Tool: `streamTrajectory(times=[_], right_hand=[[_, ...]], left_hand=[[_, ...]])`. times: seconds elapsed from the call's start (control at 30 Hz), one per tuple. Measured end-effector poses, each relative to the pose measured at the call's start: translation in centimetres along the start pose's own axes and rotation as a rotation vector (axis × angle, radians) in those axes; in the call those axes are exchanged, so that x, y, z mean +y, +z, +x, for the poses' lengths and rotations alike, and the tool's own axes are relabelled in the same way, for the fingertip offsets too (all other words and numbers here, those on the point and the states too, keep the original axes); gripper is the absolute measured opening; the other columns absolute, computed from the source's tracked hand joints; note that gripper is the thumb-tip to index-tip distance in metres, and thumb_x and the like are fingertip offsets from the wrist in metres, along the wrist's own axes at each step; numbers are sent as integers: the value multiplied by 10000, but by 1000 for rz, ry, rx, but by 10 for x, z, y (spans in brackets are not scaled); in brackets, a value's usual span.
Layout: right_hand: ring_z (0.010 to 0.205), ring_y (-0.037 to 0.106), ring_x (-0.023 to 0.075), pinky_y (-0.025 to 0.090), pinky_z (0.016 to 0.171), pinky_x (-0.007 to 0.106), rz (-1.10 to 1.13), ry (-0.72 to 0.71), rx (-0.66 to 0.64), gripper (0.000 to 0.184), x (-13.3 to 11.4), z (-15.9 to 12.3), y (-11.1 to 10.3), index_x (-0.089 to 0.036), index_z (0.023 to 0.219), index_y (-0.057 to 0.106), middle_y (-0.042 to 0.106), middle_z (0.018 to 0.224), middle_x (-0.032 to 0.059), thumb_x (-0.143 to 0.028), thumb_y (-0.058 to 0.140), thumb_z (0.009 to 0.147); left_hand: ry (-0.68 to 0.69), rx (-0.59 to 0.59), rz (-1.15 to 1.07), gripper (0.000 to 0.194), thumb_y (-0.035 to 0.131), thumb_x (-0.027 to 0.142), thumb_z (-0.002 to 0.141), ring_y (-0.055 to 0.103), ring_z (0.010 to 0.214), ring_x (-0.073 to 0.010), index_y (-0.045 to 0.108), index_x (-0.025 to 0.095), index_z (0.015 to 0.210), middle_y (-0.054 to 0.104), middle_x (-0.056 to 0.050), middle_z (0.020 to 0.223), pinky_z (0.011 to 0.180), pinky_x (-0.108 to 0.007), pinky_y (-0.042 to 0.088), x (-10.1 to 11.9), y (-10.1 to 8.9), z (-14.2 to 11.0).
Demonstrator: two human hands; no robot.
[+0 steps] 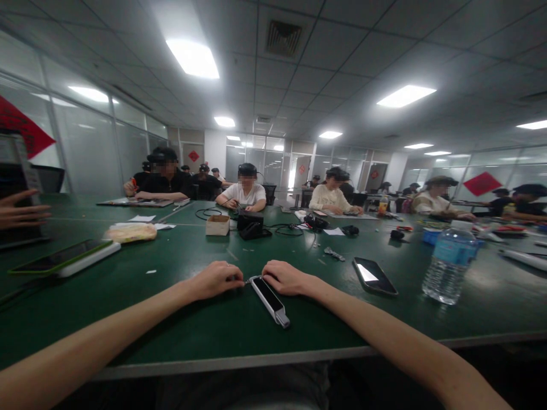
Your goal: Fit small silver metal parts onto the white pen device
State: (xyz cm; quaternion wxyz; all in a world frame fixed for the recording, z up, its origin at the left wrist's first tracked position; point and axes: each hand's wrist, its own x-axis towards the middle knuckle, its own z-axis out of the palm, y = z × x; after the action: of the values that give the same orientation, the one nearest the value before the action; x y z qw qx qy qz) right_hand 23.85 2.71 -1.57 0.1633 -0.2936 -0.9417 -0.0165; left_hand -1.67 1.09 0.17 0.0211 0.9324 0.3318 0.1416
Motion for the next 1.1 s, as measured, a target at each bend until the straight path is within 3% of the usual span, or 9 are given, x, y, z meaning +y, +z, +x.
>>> streamTrajectory(times=[0.9, 1.1], right_hand=[[825, 557, 158, 434, 762, 271, -11, -100, 20, 157, -9, -3, -7, -135, 932, 641, 623, 884, 75, -204, 505, 896], [801, 549, 150, 426, 741, 268, -55, -89, -5, 180, -5, -3, -13, -149, 906, 654, 616, 858, 58, -287, 539, 889]], left_hand=[[-99, 24, -17, 257, 503, 362, 840, 601, 680, -143, 683, 204, 934, 687, -13, 780, 636, -227, 412, 2, 3, 2], [-100, 5, -18, 255, 498, 353, 842, 593, 687, -144, 676, 200, 942, 676, -18, 790, 631, -225, 411, 4, 1, 2]])
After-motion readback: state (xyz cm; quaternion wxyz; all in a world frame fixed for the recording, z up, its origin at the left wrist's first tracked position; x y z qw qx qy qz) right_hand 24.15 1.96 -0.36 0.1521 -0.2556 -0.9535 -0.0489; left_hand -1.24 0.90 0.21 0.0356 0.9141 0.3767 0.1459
